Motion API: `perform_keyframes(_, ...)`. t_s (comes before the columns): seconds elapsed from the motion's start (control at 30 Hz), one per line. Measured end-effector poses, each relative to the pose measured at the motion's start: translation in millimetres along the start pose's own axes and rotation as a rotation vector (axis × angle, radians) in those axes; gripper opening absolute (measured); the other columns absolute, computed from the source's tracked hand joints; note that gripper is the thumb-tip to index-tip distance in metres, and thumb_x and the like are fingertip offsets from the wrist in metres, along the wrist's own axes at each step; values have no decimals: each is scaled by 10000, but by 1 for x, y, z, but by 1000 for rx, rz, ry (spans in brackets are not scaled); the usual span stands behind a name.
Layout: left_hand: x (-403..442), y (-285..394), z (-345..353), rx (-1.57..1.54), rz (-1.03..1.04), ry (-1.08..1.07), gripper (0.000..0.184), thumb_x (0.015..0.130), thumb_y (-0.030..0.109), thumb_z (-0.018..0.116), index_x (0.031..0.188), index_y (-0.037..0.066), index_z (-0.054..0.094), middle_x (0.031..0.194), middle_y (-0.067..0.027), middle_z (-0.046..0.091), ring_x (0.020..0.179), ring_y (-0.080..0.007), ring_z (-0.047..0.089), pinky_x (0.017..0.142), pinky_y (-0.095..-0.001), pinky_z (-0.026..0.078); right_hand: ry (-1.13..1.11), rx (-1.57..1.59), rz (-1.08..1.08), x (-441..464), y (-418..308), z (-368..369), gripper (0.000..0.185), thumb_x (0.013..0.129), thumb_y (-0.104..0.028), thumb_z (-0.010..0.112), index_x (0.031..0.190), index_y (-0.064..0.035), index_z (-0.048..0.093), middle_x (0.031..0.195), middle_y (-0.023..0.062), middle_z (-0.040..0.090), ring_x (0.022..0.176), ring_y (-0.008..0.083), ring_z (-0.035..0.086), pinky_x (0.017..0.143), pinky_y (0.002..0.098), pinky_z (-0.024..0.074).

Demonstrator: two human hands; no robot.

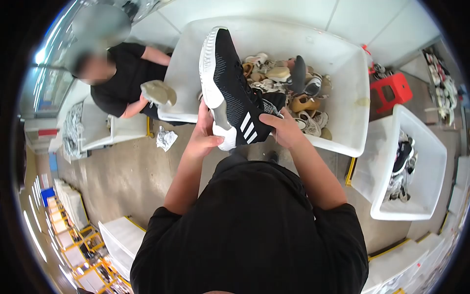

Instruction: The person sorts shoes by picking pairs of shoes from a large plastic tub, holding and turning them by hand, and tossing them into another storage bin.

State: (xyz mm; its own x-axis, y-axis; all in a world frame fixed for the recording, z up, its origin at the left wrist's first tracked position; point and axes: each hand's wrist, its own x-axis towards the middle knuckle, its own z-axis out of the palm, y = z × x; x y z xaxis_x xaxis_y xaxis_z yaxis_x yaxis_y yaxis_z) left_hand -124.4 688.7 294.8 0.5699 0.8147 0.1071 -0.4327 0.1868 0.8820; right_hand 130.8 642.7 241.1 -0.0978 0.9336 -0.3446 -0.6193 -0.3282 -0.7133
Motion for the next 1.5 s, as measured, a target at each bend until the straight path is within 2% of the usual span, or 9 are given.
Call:
perform_keyframes(0.1, 16, -4, 43, 153, -32, 19, 1330, 706, 88, 906, 1689, 64, 10, 1666, -181, 300, 1558, -301, 281, 1238, -434, 269, -103, 342, 25, 2, 6, -35, 420, 1001, -132, 689, 1382, -13, 560, 1274, 126, 708, 1132, 242, 714, 1017, 415, 571)
perform_keyframes(0.33, 35, -50, 109, 921, -121, -239, 1227, 650, 178, 987, 1653, 76, 287, 1601, -155, 416, 1351, -293, 493, 1057, -423, 462, -249, 546, -23, -31, 9, -126, 504, 1011, -210, 677, 1446, 3, 538, 1402, 155, 653, 1239, 274, 669, 1097, 440, 529)
perform_keyframes(0.67, 66, -100, 160, 665, -240, -745, 768, 826, 114, 862, 1523, 95, 541, 1615, -149, 466, 1266, -228, 627, 1026, -370, 506, -279, 764, -242, -126, 11, -171, 537, 1016, -192, 609, 1495, 28, 512, 1426, 236, 622, 1260, 338, 654, 1084, 488, 542)
perform_keyframes(1.07, 51, -167, 17, 619, -619, -423, 536, 970, 79, 690, 1486, 37, 548, 1452, -117, 623, 1258, -216, 624, 1054, -332, 491, 1382, -157, -121, -291, -11, -326, 508, 912, -235, 786, 1289, 73, 639, 1130, 161, 748, 980, 221, 729, 866, 387, 582)
perform_keyframes(1.13, 37, -178, -25, 618, -660, -307, 526, 1005, 108, 660, 1504, 19, 515, 1460, -143, 614, 1266, -206, 612, 1069, -338, 481, 1555, -601, -210, -317, -36, -355, 523, 894, -306, 788, 1265, 43, 670, 1160, 206, 745, 1061, 308, 726, 917, 434, 565)
perform_keyframes(1.23, 14, -183, -78, 628, -691, -219, 509, 1013, 114, 653, 1494, 14, 522, 1441, -153, 627, 1285, -219, 609, 1090, -349, 475, 1851, -1101, 142, -359, -112, -387, 710, 869, -537, 737, 1285, 34, 662, 1219, 276, 716, 1181, 439, 675, 998, 488, 532)
perform_keyframes(1.37, -4, -170, -112, 713, -636, -258, 457, 1011, 138, 652, 1436, -6, 565, 1419, -176, 644, 1310, -263, 619, 1111, -388, 477, 1980, -1612, 129, -408, -202, -435, 567, 976, -490, 649, 1309, -31, 654, 1094, 163, 773, 977, 323, 738, 841, 446, 589)
perform_keyframes(1.47, -21, -158, -146, 705, -628, -123, 477, 983, 212, 700, 1397, -3, 600, 1365, -178, 678, 1243, -266, 660, 1074, -388, 508, 2143, -1461, -328, -397, -229, -468, 621, 1001, -481, 645, 1452, -59, 582, 1070, 100, 791, 872, 245, 754, 764, 417, 603)
perform_keyframes(1.5, -26, -152, -153, 606, -683, -38, 477, 977, 206, 710, 1393, -3, 603, 1338, -172, 692, 1214, -257, 673, 1060, -375, 512, 1974, -1147, -411, -347, -220, -429, 708, 1001, -574, 610, 1468, -44, 571, 1245, 150, 752, 1057, 294, 743, 890, 433, 583)
